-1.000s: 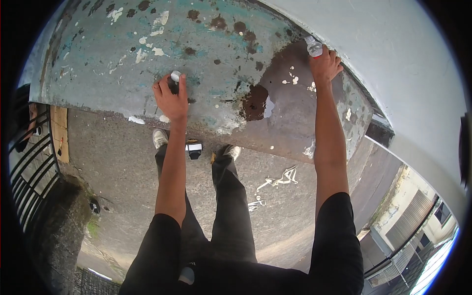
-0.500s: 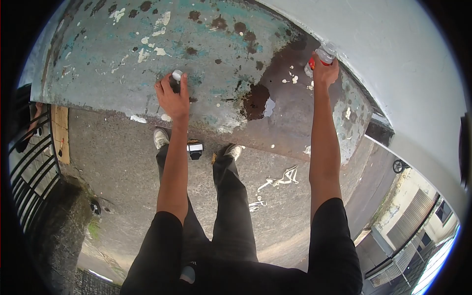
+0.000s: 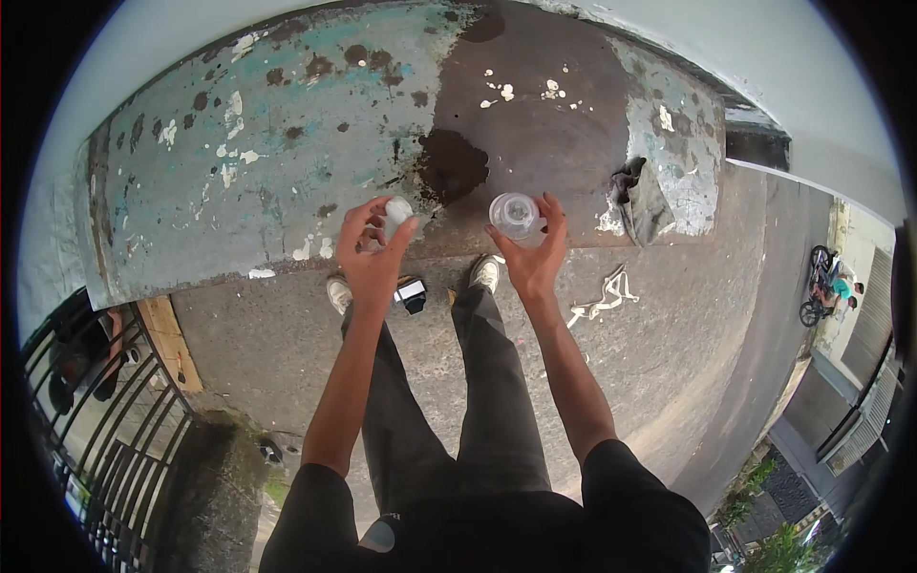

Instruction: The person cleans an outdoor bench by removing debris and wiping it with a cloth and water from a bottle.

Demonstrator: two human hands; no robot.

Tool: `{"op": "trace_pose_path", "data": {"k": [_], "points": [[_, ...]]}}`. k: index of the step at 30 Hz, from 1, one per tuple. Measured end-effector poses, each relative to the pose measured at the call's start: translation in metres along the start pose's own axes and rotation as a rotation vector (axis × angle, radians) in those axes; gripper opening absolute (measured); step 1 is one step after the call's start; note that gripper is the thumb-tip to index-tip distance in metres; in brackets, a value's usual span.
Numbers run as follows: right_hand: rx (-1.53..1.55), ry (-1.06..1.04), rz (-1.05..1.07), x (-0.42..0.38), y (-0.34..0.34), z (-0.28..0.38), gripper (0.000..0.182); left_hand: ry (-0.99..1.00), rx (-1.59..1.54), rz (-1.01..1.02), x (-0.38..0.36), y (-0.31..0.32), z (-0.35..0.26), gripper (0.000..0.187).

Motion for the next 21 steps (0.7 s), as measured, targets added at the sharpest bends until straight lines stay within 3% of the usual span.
{"op": "trace_pose_path", "data": {"k": [2, 5, 10, 15, 21], "points": [[0.046, -0.011, -0.031, -0.028, -0.015, -0.003, 0.078, 0.014, 0.002, 0.218, -0.033, 0.048, -0.022, 0.035], [0.024, 0.075, 0.017, -0.045, -0.036, -0.01, 0.073, 0.012, 0.025, 0.344, -0.062, 0.089, -0.029, 0.036], [-0.14, 0.034, -0.097, -0.027, -0.088, -0.049, 0.072, -0.032, 0.073, 0.333, -0.081, 0.106, -0.023, 0.035], [-0.327, -0.069, -0.21, 0.069, -0.13, -0.088, 0.065, -0.312, 0.202, 0.157, -0.117, 0.047, 0.053, 0.032], [-0.46, -0.212, -0.183, 0.186, -0.118, -0.122, 0.059, -0.437, 0.429, -0.065, -0.195, -0.057, 0.094, 0.034]]}}
Point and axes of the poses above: each hand's wrist, its own x-axis towards the middle knuckle, its own y-axis out of the palm, z = x × y, the point moved 10 cm from there along x, towards the middle knuckle, and after that the axes turned 8 degrees about -y, right-handed, at the moved point
